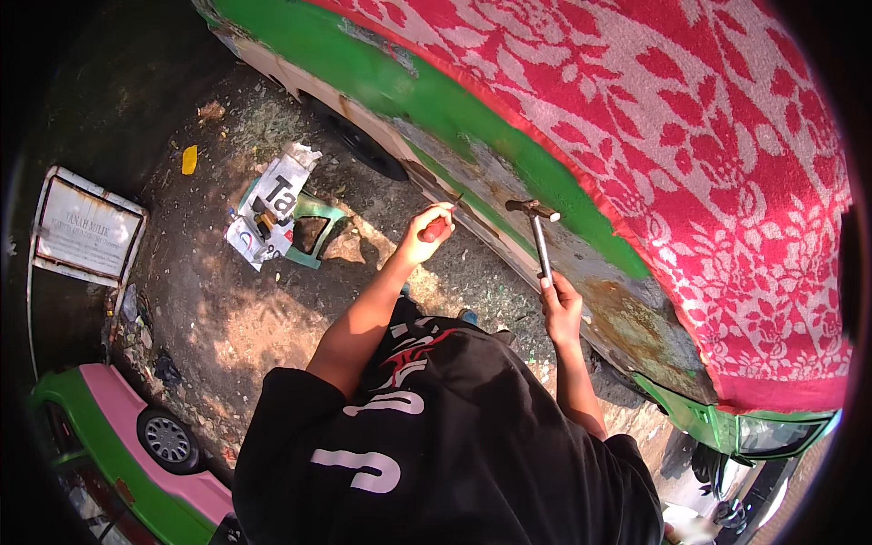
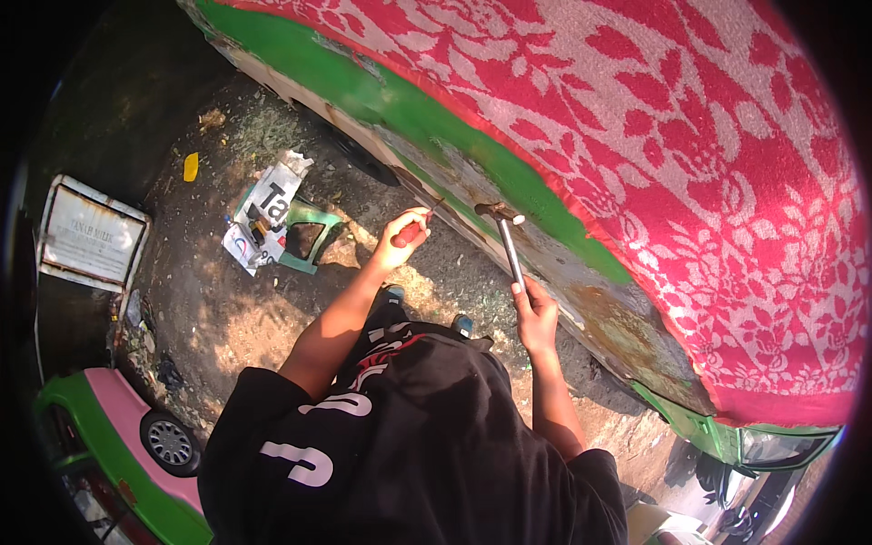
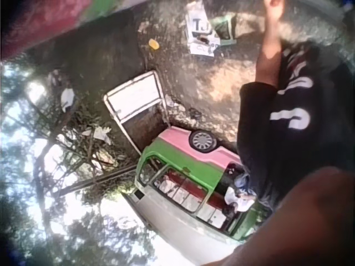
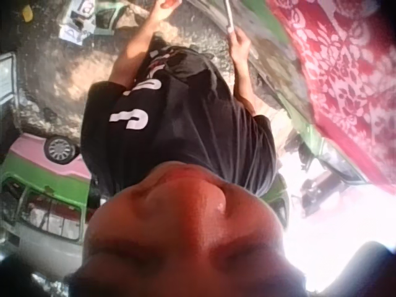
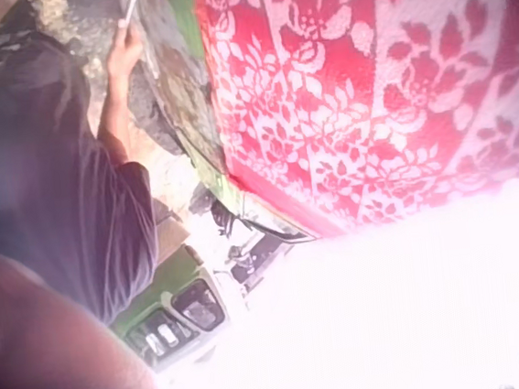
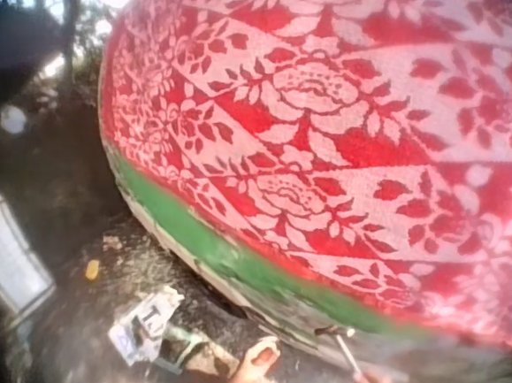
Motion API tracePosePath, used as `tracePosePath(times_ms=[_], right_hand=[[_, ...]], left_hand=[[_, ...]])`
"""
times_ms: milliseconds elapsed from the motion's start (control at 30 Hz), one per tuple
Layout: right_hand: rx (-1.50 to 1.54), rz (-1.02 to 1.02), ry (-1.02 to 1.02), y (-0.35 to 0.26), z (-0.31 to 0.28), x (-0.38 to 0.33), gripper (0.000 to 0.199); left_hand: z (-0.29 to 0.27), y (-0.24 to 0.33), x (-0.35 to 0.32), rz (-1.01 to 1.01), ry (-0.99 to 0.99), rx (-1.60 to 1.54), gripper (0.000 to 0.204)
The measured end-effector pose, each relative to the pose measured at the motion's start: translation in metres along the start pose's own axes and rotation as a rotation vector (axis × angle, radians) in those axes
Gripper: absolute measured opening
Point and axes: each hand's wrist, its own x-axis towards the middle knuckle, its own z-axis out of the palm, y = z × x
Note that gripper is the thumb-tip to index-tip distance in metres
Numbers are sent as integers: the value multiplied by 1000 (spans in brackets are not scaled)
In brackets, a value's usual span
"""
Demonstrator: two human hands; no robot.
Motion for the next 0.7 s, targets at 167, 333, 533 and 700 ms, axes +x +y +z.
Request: tracePosePath(times_ms=[167, 333, 533, 700], right_hand=[[204, 104, 94, -25, 48, -13, 25], [265, 109, 149, -39, 82, -23, 23], [210, 131, 197, -36, 98, -38, 25], [225, 146, 178, -44, 98, -38, 25]], left_hand=[[-35, -13, 23, 30, -152, 121, 24], [-53, -24, 39, 83, -158, 51, 28], [-54, -44, 43, 199, -180, 38, 30], [-52, -58, 39, 168, -214, -67, 36]])
